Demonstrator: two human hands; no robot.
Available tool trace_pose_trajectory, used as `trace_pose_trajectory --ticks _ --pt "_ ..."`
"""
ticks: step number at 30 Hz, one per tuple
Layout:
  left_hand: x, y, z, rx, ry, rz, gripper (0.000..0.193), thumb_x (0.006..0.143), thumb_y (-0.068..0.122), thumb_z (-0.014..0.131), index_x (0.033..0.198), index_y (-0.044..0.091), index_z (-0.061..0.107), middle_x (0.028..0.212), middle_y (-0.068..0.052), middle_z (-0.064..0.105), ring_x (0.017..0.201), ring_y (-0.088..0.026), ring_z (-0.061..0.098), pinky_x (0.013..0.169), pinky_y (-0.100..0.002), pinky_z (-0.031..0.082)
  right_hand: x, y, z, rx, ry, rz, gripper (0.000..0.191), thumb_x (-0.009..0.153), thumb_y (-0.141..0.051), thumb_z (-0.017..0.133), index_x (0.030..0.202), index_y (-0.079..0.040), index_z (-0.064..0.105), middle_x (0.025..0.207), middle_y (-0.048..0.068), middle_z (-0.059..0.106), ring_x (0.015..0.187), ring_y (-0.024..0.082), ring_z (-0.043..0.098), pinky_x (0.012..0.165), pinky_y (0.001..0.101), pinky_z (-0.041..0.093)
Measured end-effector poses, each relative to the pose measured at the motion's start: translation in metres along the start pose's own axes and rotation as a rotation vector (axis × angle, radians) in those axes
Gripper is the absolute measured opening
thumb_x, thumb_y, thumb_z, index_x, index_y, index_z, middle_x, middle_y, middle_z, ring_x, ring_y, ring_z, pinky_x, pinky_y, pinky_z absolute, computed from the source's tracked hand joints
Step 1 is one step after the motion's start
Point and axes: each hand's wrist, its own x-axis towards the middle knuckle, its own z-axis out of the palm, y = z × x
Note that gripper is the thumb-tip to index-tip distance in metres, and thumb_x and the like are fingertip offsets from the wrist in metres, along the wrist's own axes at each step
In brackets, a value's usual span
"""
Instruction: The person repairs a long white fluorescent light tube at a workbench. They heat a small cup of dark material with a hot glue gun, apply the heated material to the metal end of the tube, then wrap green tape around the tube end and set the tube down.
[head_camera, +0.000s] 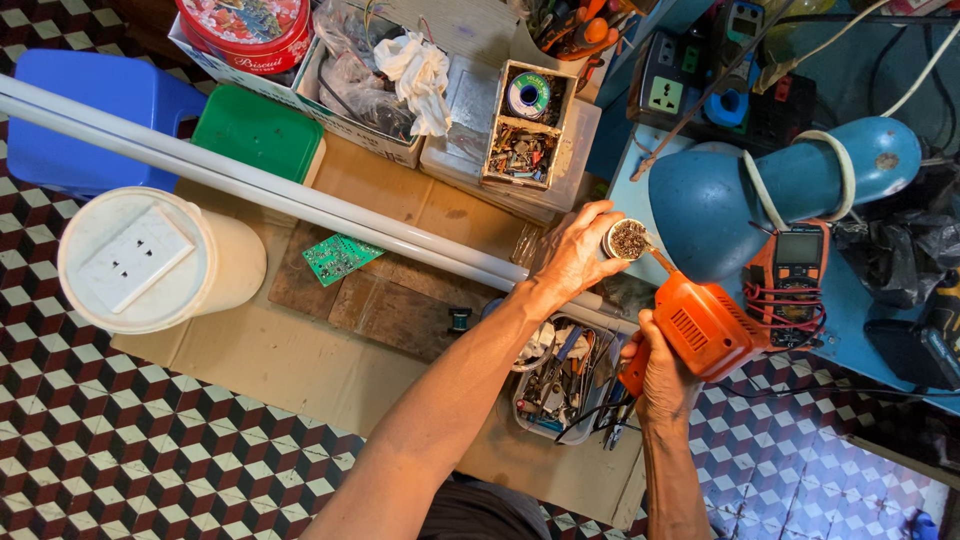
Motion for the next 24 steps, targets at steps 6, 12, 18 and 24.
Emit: trace_pose_trajectory --ticks 6,12,18,24 --pt "0.0002 0.0025 -0.0008 0.01 0.025 0.008 0.07 0.067 0.025 0.093 0.129 0.008 0.063 0.141 -0.01 0.056 0.123 -0.034 0.062 0.104 -0.042 0.052 -0.0002 -0.0008 0.0024 -0.043 -0.006 -0.015 0.014 0.093 -0.014 0.073 0.101 -0.006 0.065 0.072 0.004 0.062 0.055 0.013 0.06 0.049 0.0248 0.048" --pt "0.0008 0.0038 -0.0044 0.032 0.023 -0.003 0.07 0.066 0.025 0.093 0.128 0.009 0.063 0.141 -0.01 0.056 0.122 -0.034 0.062 0.102 -0.042 0.052 -0.0027 -0.0015 0.0033 -0.01 -0.006 -0.041 0.014 0.092 -0.012 0.073 0.101 -0.005 0.065 0.072 0.005 0.062 0.055 0.014 0.061 0.05 0.0248 0.05" --pt "0.0005 0.0035 -0.0041 0.02 0.007 -0.023 0.068 0.067 0.025 0.092 0.127 0.01 0.064 0.141 -0.009 0.057 0.122 -0.033 0.063 0.101 -0.042 0.053 0.0 -0.0046 0.0039 -0.032 0.006 -0.051 0.015 0.092 -0.012 0.073 0.103 -0.004 0.066 0.075 0.005 0.063 0.055 0.015 0.062 0.05 0.0261 0.052" --pt "0.0013 -0.0022 0.0004 -0.036 -0.007 -0.036 0.07 0.067 0.022 0.092 0.129 0.009 0.062 0.143 -0.011 0.055 0.122 -0.033 0.062 0.102 -0.041 0.053 -0.0002 -0.0041 0.0073 -0.043 0.008 -0.04 0.017 0.091 -0.012 0.074 0.104 -0.005 0.065 0.076 0.005 0.064 0.055 0.015 0.063 0.05 0.0264 0.053"
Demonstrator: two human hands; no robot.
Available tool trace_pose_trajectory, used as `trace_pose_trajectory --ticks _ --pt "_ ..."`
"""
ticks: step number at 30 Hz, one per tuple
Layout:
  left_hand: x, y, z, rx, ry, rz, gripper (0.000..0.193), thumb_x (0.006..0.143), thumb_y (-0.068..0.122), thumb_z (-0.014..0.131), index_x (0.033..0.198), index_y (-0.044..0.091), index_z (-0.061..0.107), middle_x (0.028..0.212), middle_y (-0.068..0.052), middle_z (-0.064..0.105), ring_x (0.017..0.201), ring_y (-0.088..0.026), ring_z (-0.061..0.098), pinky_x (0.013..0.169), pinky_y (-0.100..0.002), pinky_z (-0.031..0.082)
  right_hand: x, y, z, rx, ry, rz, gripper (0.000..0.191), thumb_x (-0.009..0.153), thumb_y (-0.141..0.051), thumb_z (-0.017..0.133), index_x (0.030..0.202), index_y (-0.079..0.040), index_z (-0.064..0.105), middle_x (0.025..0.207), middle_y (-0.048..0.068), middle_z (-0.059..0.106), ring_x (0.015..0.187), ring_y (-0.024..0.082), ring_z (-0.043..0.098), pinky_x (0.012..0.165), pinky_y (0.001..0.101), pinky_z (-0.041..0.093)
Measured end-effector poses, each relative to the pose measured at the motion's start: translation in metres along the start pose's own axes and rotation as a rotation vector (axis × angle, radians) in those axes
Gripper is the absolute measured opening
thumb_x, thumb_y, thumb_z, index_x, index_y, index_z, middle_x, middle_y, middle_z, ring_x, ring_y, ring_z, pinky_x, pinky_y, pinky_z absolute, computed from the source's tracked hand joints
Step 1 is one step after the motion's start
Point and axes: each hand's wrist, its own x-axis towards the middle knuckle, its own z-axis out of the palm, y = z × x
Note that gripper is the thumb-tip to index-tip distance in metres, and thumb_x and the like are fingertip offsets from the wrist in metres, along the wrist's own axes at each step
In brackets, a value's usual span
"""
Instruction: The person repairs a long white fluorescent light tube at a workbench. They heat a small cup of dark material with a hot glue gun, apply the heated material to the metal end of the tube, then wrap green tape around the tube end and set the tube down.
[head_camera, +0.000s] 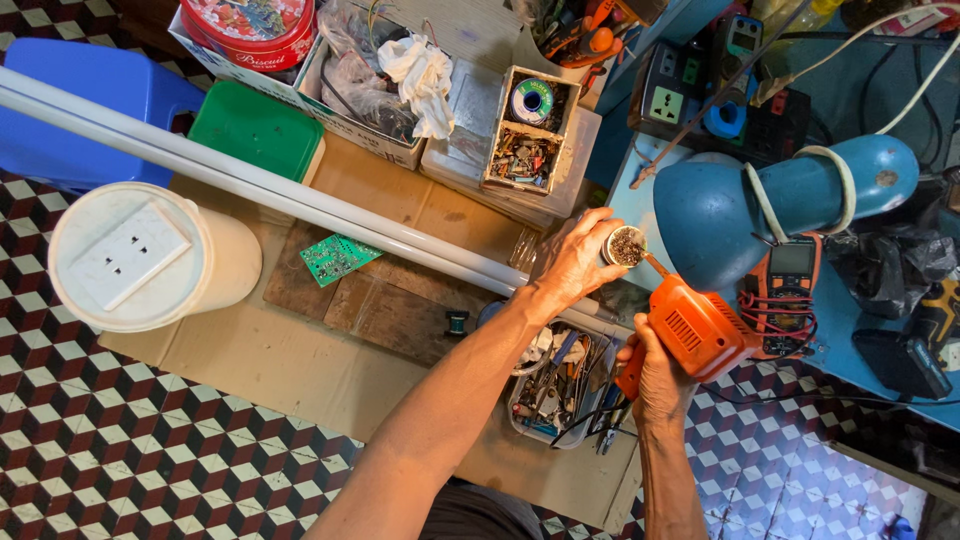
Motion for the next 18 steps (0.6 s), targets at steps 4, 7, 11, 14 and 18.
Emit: trace_pose_trajectory --ticks 4,7,11,14,18 --pt "0.001 -0.004 0.0028 -0.027 0.037 0.041 0.072 0.066 0.021 0.092 0.13 0.007 0.061 0.143 -0.013 0.054 0.124 -0.034 0.062 0.103 -0.041 0.053 0.0001 0.0022 0.0024 0.006 0.006 0.012 0.017 0.091 -0.012 0.075 0.104 -0.005 0.066 0.076 0.005 0.064 0.055 0.015 0.062 0.049 0.026 0.052" --pt "0.0001 -0.0045 0.0023 -0.019 0.027 0.03 0.072 0.065 0.021 0.093 0.129 0.007 0.062 0.143 -0.013 0.054 0.124 -0.035 0.061 0.103 -0.042 0.053 -0.001 0.0045 0.0055 -0.001 0.012 0.027 0.015 0.092 -0.013 0.074 0.103 -0.005 0.066 0.074 0.005 0.064 0.055 0.014 0.062 0.049 0.0258 0.05" --pt "-0.0003 -0.0022 -0.0006 0.002 0.037 0.038 0.071 0.065 0.021 0.093 0.128 0.008 0.062 0.142 -0.012 0.055 0.124 -0.035 0.062 0.103 -0.041 0.053 -0.0013 0.0027 0.0073 -0.003 -0.008 0.006 0.015 0.093 -0.013 0.073 0.103 -0.006 0.065 0.073 0.005 0.062 0.055 0.014 0.061 0.049 0.0253 0.05" --pt "-0.0003 0.0004 -0.0026 0.002 0.027 0.027 0.07 0.066 0.022 0.092 0.128 0.008 0.062 0.143 -0.012 0.055 0.123 -0.034 0.062 0.102 -0.041 0.053 -0.0014 -0.001 0.0067 0.026 0.019 0.045 0.015 0.091 -0.012 0.074 0.101 -0.007 0.064 0.073 0.005 0.062 0.053 0.014 0.06 0.047 0.0263 0.049" --pt "-0.002 0.0019 -0.0059 0.01 0.025 0.026 0.068 0.067 0.023 0.091 0.127 0.009 0.063 0.143 -0.011 0.056 0.122 -0.034 0.063 0.1 -0.042 0.053 -0.0042 -0.0044 0.0037 0.001 0.023 0.02 0.015 0.092 -0.013 0.074 0.101 -0.006 0.064 0.074 0.005 0.062 0.054 0.014 0.061 0.049 0.0267 0.051"
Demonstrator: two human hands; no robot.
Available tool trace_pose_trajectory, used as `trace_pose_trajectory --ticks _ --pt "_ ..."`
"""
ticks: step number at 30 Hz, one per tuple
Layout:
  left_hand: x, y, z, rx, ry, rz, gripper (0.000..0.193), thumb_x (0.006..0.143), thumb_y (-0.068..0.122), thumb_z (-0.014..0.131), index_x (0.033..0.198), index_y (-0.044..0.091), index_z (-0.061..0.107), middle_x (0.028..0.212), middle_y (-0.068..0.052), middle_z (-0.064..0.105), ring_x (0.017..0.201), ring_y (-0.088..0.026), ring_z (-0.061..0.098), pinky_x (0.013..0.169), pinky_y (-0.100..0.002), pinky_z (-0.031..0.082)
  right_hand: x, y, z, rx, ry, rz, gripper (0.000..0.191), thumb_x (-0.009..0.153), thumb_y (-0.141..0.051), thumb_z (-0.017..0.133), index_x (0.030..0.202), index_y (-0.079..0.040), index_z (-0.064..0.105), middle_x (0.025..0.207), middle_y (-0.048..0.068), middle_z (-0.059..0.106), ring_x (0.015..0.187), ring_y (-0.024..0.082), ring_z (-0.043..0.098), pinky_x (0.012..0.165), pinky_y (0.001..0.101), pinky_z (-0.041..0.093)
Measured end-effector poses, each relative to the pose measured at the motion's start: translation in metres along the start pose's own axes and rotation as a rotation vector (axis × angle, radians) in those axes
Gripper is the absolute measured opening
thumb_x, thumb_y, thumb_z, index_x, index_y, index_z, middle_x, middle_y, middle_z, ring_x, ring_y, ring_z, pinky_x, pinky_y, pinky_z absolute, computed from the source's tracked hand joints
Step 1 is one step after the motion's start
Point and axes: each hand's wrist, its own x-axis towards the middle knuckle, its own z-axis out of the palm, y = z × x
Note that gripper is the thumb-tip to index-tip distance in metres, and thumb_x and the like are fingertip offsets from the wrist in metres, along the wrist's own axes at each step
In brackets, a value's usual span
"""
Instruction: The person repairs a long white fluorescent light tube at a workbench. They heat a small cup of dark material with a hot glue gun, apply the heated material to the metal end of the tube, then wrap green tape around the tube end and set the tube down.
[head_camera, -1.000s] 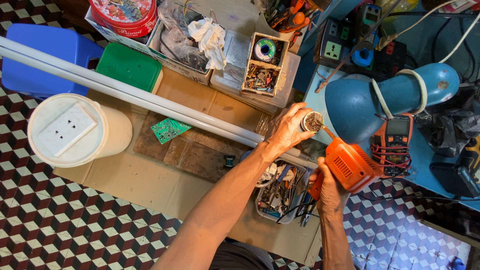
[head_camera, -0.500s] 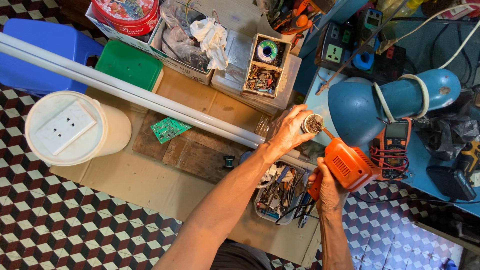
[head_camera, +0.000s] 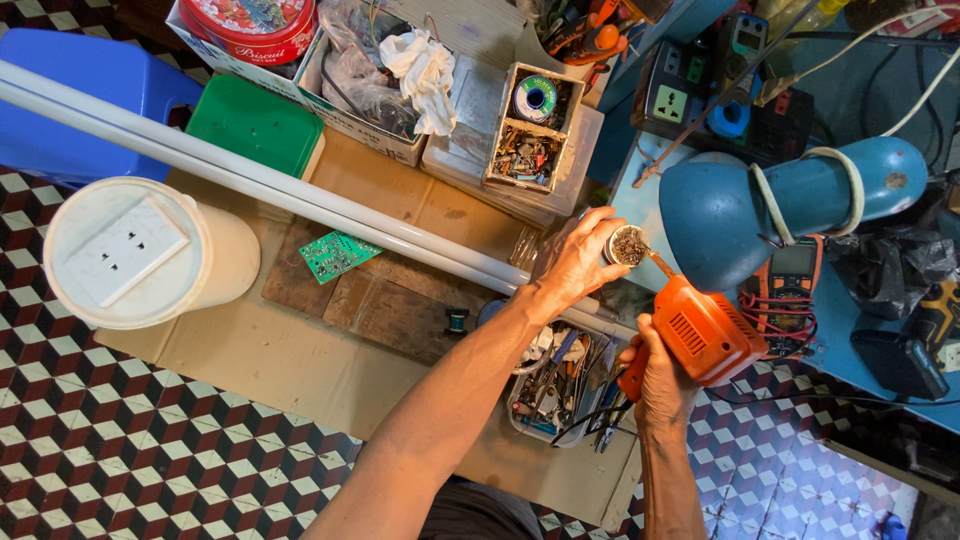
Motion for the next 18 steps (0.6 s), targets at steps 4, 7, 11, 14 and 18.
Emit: trace_pose_trajectory --ticks 4,7,11,14,18 --pt "0.001 0.0022 -0.0002 0.012 0.008 0.002 0.069 0.067 0.023 0.092 0.127 0.01 0.062 0.142 -0.01 0.056 0.121 -0.033 0.063 0.101 -0.041 0.054 -0.0003 0.0025 0.0004 0.003 0.009 -0.002 0.015 0.091 -0.012 0.074 0.101 -0.006 0.065 0.074 0.005 0.062 0.054 0.015 0.061 0.049 0.0265 0.05" --pt "-0.0002 0.0034 -0.0021 0.011 -0.007 -0.015 0.069 0.067 0.024 0.092 0.128 0.01 0.062 0.143 -0.01 0.056 0.121 -0.032 0.064 0.101 -0.04 0.054 0.0001 0.0062 0.0009 0.009 -0.006 0.002 0.015 0.092 -0.012 0.074 0.1 -0.005 0.064 0.074 0.005 0.063 0.055 0.015 0.061 0.05 0.0268 0.051" --pt "0.0001 0.0054 -0.0035 0.039 -0.022 -0.019 0.07 0.066 0.024 0.093 0.127 0.01 0.063 0.143 -0.01 0.056 0.121 -0.033 0.063 0.1 -0.041 0.053 0.0002 0.007 -0.0009 0.003 -0.009 0.01 0.014 0.092 -0.012 0.073 0.101 -0.005 0.064 0.074 0.005 0.062 0.055 0.015 0.062 0.05 0.0266 0.051" --pt "0.0016 0.0049 -0.0028 0.039 -0.02 -0.018 0.07 0.065 0.024 0.093 0.127 0.009 0.063 0.143 -0.011 0.055 0.121 -0.034 0.063 0.1 -0.042 0.053 -0.0002 0.0052 0.0004 0.018 -0.004 0.01 0.015 0.092 -0.013 0.074 0.101 -0.006 0.065 0.074 0.005 0.063 0.055 0.015 0.062 0.05 0.0264 0.051" --pt "0.0002 0.0011 -0.0005 -0.039 0.007 0.015 0.069 0.068 0.022 0.092 0.129 0.008 0.062 0.143 -0.012 0.055 0.122 -0.034 0.063 0.101 -0.04 0.054 -0.0021 -0.0004 -0.0015 0.013 0.011 0.002 0.016 0.09 -0.012 0.074 0.102 -0.006 0.064 0.077 0.005 0.065 0.055 0.015 0.063 0.049 0.0264 0.052"
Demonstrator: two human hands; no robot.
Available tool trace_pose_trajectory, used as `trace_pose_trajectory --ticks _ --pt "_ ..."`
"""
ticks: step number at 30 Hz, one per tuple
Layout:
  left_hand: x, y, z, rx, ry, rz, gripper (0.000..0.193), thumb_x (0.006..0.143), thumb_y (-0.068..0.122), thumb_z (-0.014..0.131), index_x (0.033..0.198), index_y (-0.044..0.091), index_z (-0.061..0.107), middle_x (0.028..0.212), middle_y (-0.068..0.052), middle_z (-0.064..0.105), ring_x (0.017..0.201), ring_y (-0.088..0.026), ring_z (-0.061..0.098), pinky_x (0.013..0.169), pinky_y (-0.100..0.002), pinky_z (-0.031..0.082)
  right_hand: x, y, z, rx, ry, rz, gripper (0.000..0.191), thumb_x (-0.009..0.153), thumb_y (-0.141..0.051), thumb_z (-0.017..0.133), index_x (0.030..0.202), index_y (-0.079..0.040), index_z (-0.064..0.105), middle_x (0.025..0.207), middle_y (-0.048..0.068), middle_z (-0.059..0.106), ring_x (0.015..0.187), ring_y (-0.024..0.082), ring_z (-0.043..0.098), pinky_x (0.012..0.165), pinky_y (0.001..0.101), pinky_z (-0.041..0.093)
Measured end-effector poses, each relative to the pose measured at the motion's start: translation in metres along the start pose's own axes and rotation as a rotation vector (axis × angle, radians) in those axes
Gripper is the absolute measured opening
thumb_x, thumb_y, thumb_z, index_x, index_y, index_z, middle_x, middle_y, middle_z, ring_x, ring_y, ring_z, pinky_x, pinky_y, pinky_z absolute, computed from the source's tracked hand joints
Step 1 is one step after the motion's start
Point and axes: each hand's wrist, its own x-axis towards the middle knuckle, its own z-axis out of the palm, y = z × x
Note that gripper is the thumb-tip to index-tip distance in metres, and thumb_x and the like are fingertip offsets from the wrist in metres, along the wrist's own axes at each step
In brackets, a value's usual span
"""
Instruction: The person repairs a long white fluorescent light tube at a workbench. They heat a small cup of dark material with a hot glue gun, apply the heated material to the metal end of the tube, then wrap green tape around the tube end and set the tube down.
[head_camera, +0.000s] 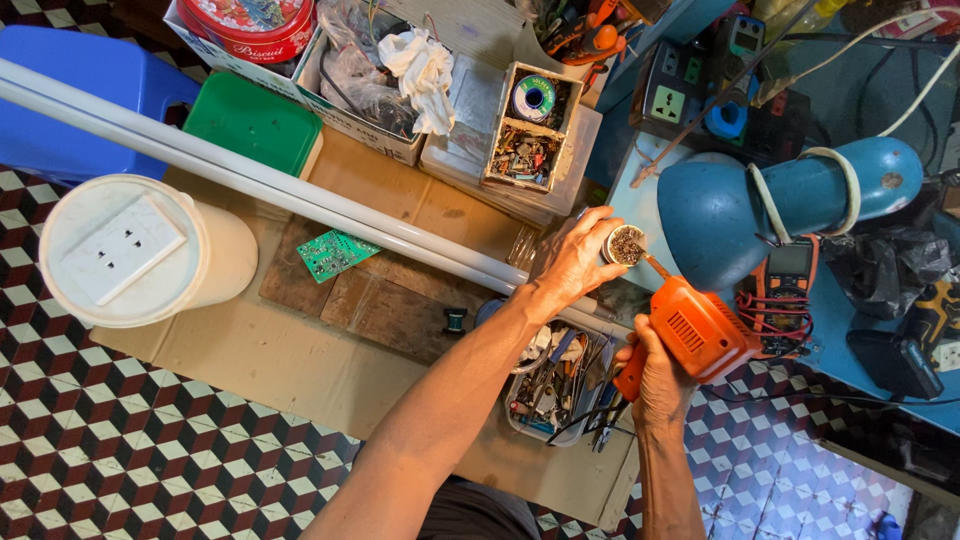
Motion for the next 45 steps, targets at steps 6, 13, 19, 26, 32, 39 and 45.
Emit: trace_pose_trajectory --ticks 6,13,19,26,32,39,45 --pt "0.0 -0.002 0.002 0.058 0.013 -0.004 0.069 0.067 0.023 0.093 0.127 0.009 0.063 0.142 -0.011 0.056 0.121 -0.034 0.063 0.1 -0.041 0.054 -0.003 -0.002 -0.004 0.011 -0.028 -0.034 0.016 0.093 -0.012 0.073 0.104 -0.005 0.064 0.073 0.005 0.062 0.056 0.014 0.061 0.05 0.0258 0.051" --pt "-0.002 0.001 -0.002 0.092 0.0 -0.011 0.07 0.066 0.025 0.093 0.127 0.01 0.063 0.143 -0.009 0.055 0.121 -0.034 0.063 0.1 -0.042 0.053 -0.003 0.001 -0.001 -0.014 -0.046 -0.021 0.014 0.092 -0.011 0.073 0.101 -0.006 0.064 0.071 0.004 0.061 0.054 0.014 0.06 0.048 0.0252 0.049" --pt "0.0 0.006 -0.005 0.104 -0.004 -0.032 0.07 0.065 0.027 0.093 0.127 0.011 0.063 0.143 -0.007 0.056 0.121 -0.032 0.063 0.099 -0.041 0.053 -0.005 -0.005 0.002 -0.016 -0.029 -0.022 0.014 0.092 -0.011 0.073 0.1 -0.005 0.064 0.073 0.004 0.061 0.053 0.014 0.06 0.049 0.0255 0.051" --pt "0.0 0.006 -0.007 0.101 -0.02 -0.045 0.071 0.066 0.027 0.093 0.128 0.011 0.063 0.144 -0.007 0.055 0.12 -0.031 0.064 0.098 -0.041 0.055 -0.008 -0.003 0.001 0.017 -0.037 -0.014 0.014 0.092 -0.01 0.073 0.101 -0.005 0.064 0.073 0.005 0.061 0.055 0.015 0.061 0.051 0.026 0.051" --pt "0.0 0.008 -0.008 0.115 -0.035 -0.056 0.072 0.066 0.028 0.093 0.129 0.011 0.062 0.144 -0.006 0.054 0.121 -0.031 0.063 0.098 -0.041 0.054 -0.004 -0.001 0.003 0.009 -0.025 0.002 0.016 0.091 -0.01 0.074 0.102 -0.005 0.063 0.073 0.005 0.061 0.054 0.015 0.06 0.051 0.0267 0.051" --pt "-0.001 0.004 -0.006 0.101 -0.035 -0.06 0.07 0.067 0.027 0.092 0.129 0.013 0.062 0.145 -0.006 0.054 0.12 -0.031 0.064 0.098 -0.041 0.055 -0.014 0.001 0.001 0.02 -0.041 0.0 0.016 0.092 -0.011 0.072 0.103 -0.005 0.064 0.073 0.005 0.06 0.055 0.015 0.06 0.051 0.0267 0.05" --pt "-0.002 0.004 -0.005 0.133 0.009 -0.017 0.071 0.065 0.026 0.093 0.127 0.013 0.063 0.143 -0.005 0.055 0.122 -0.032 0.062 0.101 -0.043 0.053 -0.013 0.002 0.004 0.042 -0.064 0.015 0.018 0.091 -0.011 0.073 0.105 -0.005 0.063 0.072 0.005 0.061 0.056 0.015 0.06 0.052 0.0274 0.052"
